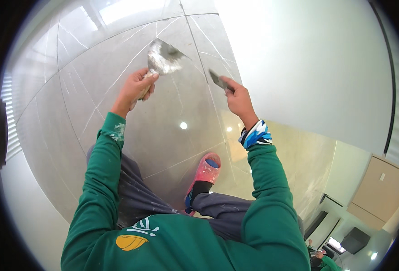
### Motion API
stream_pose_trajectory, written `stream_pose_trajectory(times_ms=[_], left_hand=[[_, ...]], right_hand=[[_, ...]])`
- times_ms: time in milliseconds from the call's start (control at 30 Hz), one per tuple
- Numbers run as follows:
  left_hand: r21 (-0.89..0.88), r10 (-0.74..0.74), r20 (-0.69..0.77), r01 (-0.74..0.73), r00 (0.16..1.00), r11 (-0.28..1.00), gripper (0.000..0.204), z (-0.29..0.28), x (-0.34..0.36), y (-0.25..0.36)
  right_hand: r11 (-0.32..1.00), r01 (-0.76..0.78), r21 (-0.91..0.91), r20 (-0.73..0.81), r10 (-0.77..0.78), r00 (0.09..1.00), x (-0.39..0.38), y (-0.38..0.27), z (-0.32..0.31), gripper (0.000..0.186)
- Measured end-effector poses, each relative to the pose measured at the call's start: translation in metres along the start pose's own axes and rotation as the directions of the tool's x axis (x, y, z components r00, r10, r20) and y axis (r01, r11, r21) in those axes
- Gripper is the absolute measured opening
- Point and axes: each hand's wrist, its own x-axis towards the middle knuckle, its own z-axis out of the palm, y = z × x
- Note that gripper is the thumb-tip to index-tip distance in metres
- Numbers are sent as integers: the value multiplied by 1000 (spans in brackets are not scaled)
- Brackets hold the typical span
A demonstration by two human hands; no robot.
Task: The person applies grout to the joints between floor tiles using a putty knife and a trowel, then wipes the excess away with a cloth.
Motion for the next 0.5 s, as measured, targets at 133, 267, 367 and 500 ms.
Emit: stream_pose_trajectory(times_ms=[133,267,367,500], left_hand=[[-2,-73,199,75,977,997,26,73,-69,-8],[8,-118,157,118,981,993,30,151,-59,1],[-58,-42,210,56,977,997,32,141,-62,-5],[10,0,247,-2,969,1000,34,164,-105,4]], right_hand=[[871,270,410,-194,-206,959,-71,-14,-30,48],[788,398,470,-148,-374,916,-31,34,-67,51],[698,618,363,-166,-604,779,-28,40,-41,57],[693,702,166,-61,-703,708,-75,31,-67,77]])
